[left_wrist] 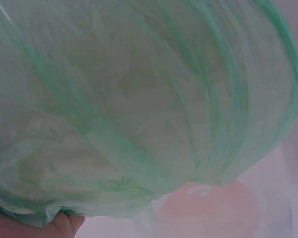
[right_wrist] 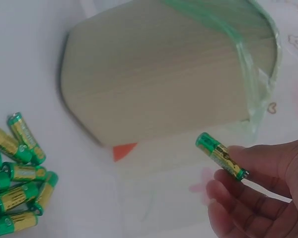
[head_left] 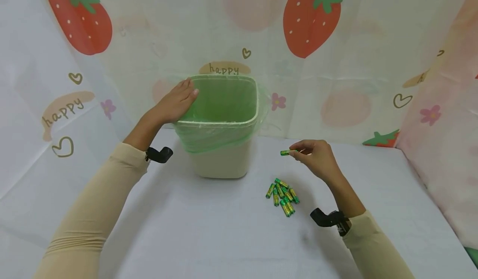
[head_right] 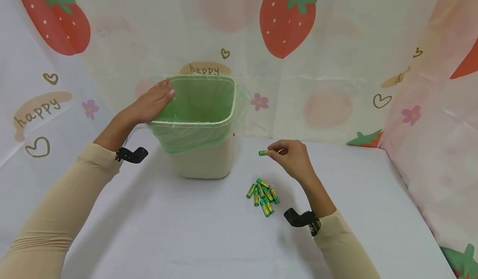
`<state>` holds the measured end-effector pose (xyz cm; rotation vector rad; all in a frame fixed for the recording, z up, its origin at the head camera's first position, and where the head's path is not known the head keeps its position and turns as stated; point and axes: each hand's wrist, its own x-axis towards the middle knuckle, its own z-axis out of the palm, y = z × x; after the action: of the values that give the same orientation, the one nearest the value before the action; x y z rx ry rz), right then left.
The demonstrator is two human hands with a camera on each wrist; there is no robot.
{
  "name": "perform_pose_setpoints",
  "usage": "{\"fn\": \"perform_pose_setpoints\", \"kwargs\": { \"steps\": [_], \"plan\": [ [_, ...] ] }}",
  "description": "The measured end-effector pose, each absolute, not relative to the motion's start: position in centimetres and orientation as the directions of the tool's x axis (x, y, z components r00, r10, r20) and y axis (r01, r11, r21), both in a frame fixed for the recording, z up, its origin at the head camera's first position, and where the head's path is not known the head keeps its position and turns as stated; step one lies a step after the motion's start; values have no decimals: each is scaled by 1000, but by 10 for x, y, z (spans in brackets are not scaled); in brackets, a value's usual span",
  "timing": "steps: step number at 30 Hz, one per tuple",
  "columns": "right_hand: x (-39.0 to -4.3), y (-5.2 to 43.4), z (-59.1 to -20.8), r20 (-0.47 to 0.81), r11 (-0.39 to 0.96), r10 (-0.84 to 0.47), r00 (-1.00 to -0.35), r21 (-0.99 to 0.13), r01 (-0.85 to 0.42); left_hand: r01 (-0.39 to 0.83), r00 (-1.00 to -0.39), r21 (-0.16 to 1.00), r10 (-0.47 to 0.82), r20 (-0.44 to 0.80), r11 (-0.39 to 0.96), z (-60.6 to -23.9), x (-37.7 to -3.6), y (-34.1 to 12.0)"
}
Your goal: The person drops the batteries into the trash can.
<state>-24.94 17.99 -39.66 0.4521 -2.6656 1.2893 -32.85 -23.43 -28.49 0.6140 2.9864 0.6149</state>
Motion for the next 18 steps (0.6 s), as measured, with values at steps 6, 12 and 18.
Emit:
{"fn": "perform_pose_setpoints", "kwargs": {
  "steps": [6, 12, 18],
  "plan": [
    [-246, 177, -378, 305, 566, -198, -932, -740, -363, 377, -920, 385, 387, 56, 842, -283, -329, -234],
    [-245, 176, -358, 362, 540, -188, -913, -739, -404, 376, -922, 396, 383, 65, 838, -279, -329, -233],
    [-242, 170, -348, 379, 511, -185, -907, -751, -418, 383, -919, 388, 388, 68, 838, -284, -328, -233]
  ]
}}
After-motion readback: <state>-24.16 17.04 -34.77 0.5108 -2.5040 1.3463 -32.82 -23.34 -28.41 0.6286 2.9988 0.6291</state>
